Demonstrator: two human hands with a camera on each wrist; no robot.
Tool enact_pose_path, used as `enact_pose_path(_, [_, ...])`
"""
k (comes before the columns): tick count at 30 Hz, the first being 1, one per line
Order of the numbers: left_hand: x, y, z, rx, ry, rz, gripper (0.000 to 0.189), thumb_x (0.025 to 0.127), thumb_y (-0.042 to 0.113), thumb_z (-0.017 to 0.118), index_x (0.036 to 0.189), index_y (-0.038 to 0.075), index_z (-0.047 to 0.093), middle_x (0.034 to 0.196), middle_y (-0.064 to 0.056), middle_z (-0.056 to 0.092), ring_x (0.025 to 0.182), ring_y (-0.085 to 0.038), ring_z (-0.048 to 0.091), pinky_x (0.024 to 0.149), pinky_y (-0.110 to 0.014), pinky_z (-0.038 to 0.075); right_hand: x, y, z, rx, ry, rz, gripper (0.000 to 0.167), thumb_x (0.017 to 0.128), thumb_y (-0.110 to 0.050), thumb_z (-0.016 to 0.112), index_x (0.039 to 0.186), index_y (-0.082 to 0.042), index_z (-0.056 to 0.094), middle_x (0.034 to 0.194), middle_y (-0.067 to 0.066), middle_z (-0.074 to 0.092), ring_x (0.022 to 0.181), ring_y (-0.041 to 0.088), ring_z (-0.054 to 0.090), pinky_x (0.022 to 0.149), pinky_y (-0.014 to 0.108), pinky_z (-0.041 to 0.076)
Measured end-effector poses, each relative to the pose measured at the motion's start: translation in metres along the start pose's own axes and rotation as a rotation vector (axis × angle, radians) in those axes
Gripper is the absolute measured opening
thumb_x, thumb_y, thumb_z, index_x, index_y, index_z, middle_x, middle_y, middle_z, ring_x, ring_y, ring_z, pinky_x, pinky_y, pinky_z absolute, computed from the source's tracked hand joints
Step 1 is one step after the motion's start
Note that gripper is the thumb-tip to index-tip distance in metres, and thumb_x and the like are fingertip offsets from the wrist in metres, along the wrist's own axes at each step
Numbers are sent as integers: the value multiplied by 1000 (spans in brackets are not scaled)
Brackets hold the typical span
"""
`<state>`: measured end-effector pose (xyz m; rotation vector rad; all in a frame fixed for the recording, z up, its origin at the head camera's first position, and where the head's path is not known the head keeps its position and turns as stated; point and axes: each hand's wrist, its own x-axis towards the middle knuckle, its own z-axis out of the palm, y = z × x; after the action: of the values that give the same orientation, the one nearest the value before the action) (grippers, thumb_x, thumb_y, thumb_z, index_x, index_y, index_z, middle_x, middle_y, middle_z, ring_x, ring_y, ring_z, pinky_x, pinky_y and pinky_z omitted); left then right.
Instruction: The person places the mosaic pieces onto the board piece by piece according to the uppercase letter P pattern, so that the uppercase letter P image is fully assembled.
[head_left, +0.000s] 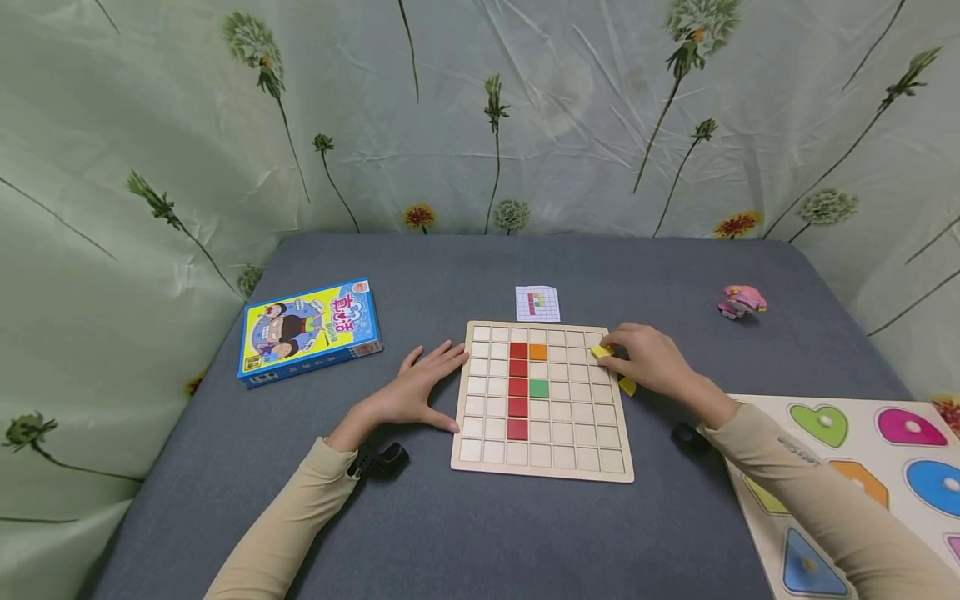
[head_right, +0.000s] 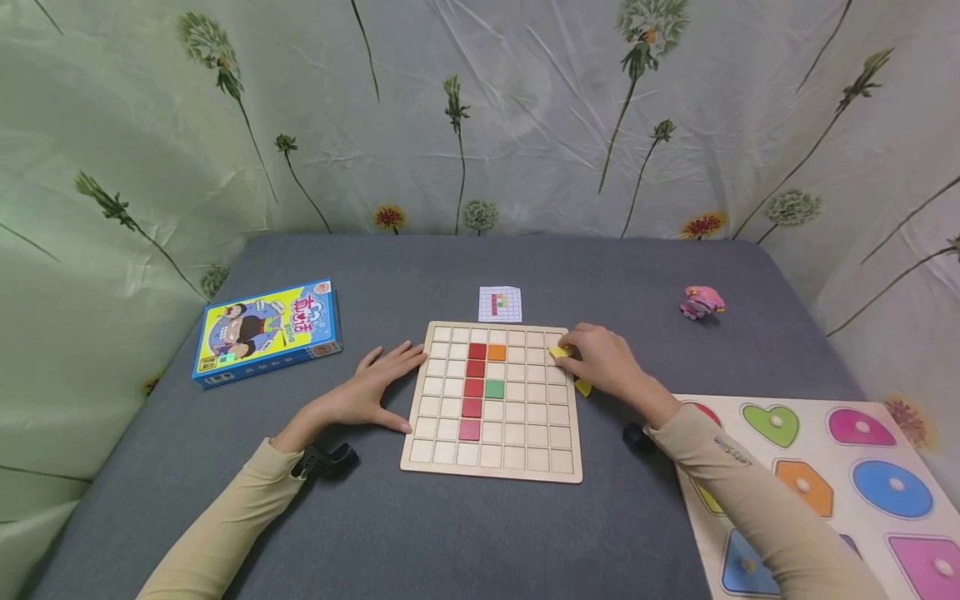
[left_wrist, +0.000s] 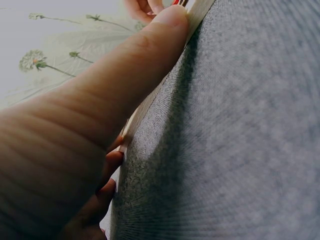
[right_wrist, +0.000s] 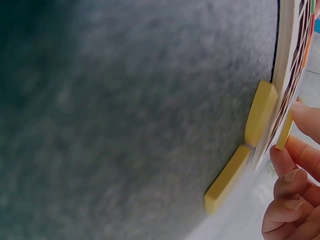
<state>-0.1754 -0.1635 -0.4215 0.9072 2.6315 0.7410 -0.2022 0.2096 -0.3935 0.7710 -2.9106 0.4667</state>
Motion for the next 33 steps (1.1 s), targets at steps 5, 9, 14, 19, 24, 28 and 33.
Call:
enact_pose_path(5, [0, 1, 0, -4, -5, -5, 104, 69, 44, 80, 150, 11, 24, 158, -8, 20, 149, -31, 7, 113, -60, -2, 4, -6, 2, -3, -12, 5, 24, 79, -22, 74, 95, -4, 71, 83, 8, 66, 66, 13, 53, 56, 28, 42])
enact_pose_path(9, [0, 0, -1, -9, -9, -10, 104, 69, 44, 80, 150, 11, 24, 158, -8, 19, 149, -31, 7, 113, -60, -3, 8, -11, 2, 21, -29, 12, 23, 79, -23, 74, 94, -5, 71, 81, 6, 65, 61, 10, 48, 53, 23, 37])
enact_pose_path(14, [0, 0, 0, -6, -5, -6, 104, 69, 45, 80, 150, 11, 24, 158, -8, 20, 149, -31, 7, 113, -60, -2, 12, -15, 4, 42, -36, 9, 22, 80, -23, 73, 94, -6, 72, 81, 6, 66, 63, 10, 49, 54, 24, 39])
enact_pose_path(19, [1, 0, 0, 4, 1, 2, 104, 68, 45, 80, 149, 11, 25, 158, -8, 21, 148, -31, 8, 113, -61, -2, 15, -20, 7, 44, -33, 6, 22, 80, -23, 73, 94, -6, 72, 82, 5, 67, 67, 12, 54, 59, 29, 45])
enact_pose_path(24, [1, 0, 1, 10, 1, 3, 104, 68, 45, 80, 149, 11, 25, 158, -9, 21, 148, -31, 9, 113, -61, -1, 18, -24, 10, 34, -49, 2, 23, 80, -24, 73, 95, -6, 72, 85, 6, 68, 72, 15, 59, 63, 33, 49])
enact_pose_path(28, [1, -1, 1, 11, -3, 2, 104, 68, 45, 80, 149, 11, 25, 158, -9, 21, 148, -31, 8, 113, -61, -2, 21, -28, 11, 10, -73, 14, 25, 80, -26, 73, 96, -7, 72, 86, 6, 68, 74, 15, 60, 63, 32, 49])
enact_pose_path(33, [1, -1, 0, 1, -9, -7, 105, 69, 47, 79, 150, 12, 23, 158, -8, 19, 149, -31, 7, 113, -61, -3, 25, -32, 10, 6, -79, -5, 23, 80, -25, 73, 96, -7, 72, 83, 5, 67, 69, 13, 55, 60, 29, 45])
